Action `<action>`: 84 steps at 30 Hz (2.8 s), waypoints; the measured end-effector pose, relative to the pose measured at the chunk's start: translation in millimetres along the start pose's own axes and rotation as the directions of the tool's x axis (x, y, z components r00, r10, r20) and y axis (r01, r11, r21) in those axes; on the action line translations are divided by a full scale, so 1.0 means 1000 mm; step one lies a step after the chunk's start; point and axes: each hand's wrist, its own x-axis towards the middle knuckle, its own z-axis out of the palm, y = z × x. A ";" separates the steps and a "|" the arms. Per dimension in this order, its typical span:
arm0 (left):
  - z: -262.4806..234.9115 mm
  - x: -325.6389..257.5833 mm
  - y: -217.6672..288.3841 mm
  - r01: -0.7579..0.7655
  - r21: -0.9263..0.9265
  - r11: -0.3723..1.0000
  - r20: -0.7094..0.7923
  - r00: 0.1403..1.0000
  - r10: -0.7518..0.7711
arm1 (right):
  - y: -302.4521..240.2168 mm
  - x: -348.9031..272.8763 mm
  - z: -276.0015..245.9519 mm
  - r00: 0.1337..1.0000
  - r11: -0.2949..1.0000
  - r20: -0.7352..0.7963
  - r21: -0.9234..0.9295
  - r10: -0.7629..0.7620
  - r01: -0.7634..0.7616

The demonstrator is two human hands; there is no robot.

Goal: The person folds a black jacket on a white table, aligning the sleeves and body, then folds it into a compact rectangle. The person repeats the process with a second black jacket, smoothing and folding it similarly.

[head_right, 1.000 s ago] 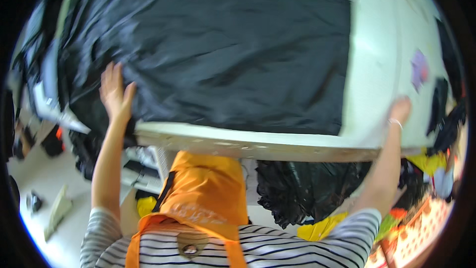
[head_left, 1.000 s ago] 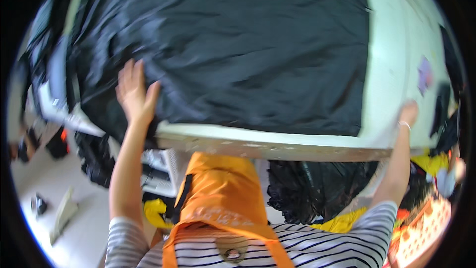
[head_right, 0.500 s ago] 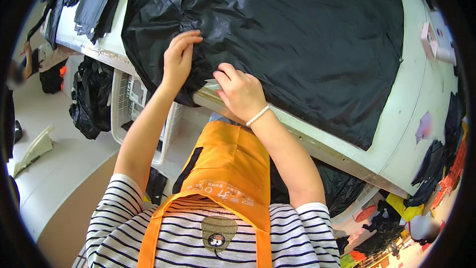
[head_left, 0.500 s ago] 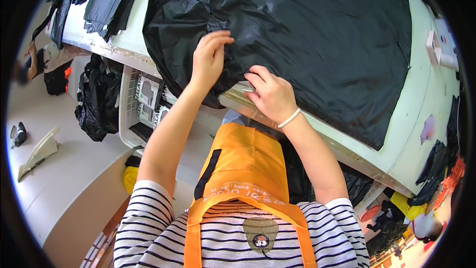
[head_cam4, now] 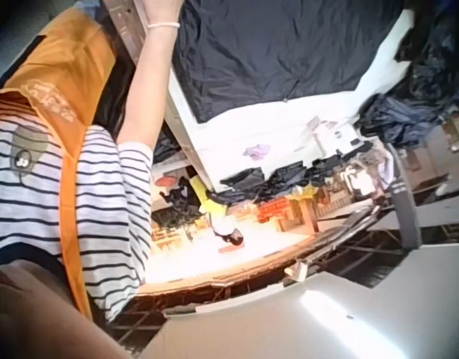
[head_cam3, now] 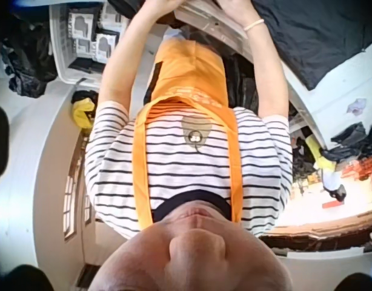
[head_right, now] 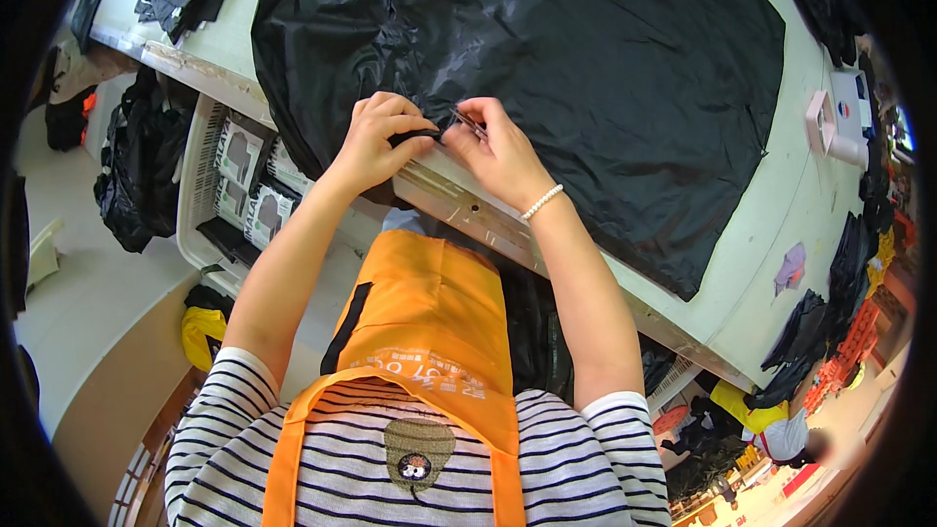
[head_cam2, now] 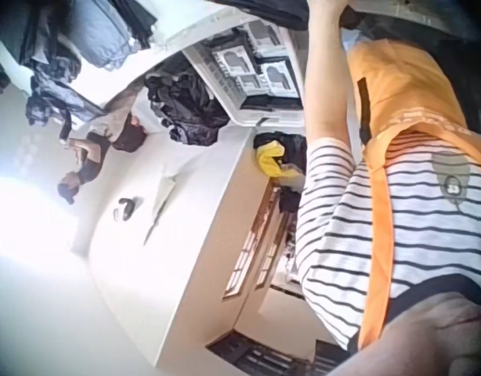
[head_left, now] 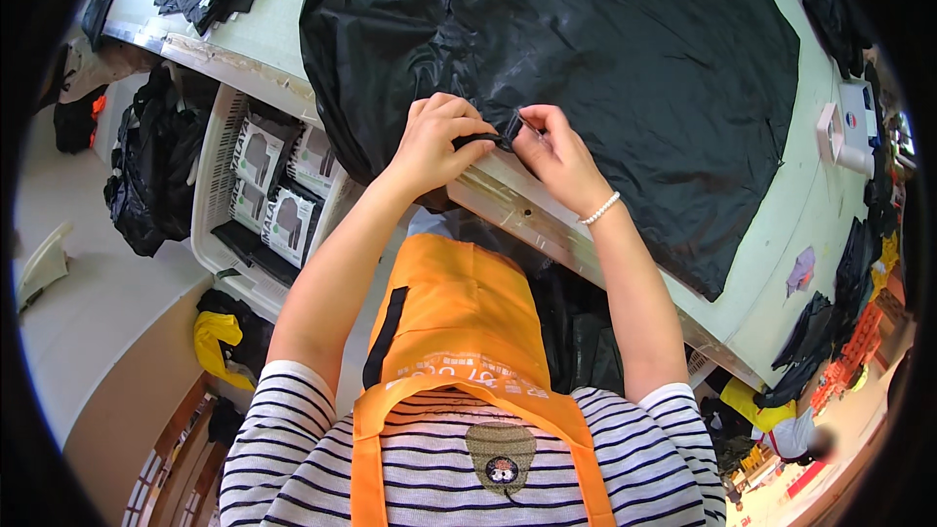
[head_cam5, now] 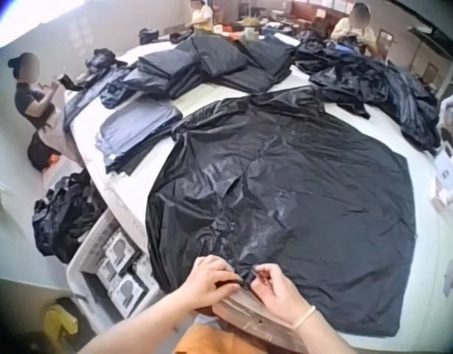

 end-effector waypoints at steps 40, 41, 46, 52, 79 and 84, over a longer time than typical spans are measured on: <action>-0.013 -0.010 0.009 -0.047 0.036 0.998 -0.058 0.997 0.049 | 0.047 -0.047 -0.073 0.813 0.998 -0.582 -0.033 0.024 -0.053; -0.027 -0.016 0.015 -0.057 0.073 0.996 -0.119 0.991 0.066 | 0.062 -0.071 -0.104 0.724 0.978 -0.689 -0.136 0.021 -0.158; -0.030 -0.108 -0.034 0.597 -0.090 0.797 -0.656 0.566 -0.498 | 0.256 -0.303 -0.298 0.247 0.698 -0.967 -0.220 -0.064 -0.681; -0.014 -0.102 -0.023 0.739 -0.651 0.174 -0.069 0.171 -0.983 | 0.312 -0.400 -0.348 -0.085 0.210 -0.977 0.126 0.194 -0.969; -0.196 -0.156 -0.017 0.476 -0.879 -0.035 0.342 0.576 -0.742 | 0.096 -0.386 -0.178 0.879 0.862 -0.428 -0.343 0.208 -0.372; -0.223 0.042 0.037 0.263 -0.954 0.145 0.178 0.885 -0.431 | 0.100 -0.321 -0.292 0.607 0.902 -0.760 -0.064 0.234 -0.426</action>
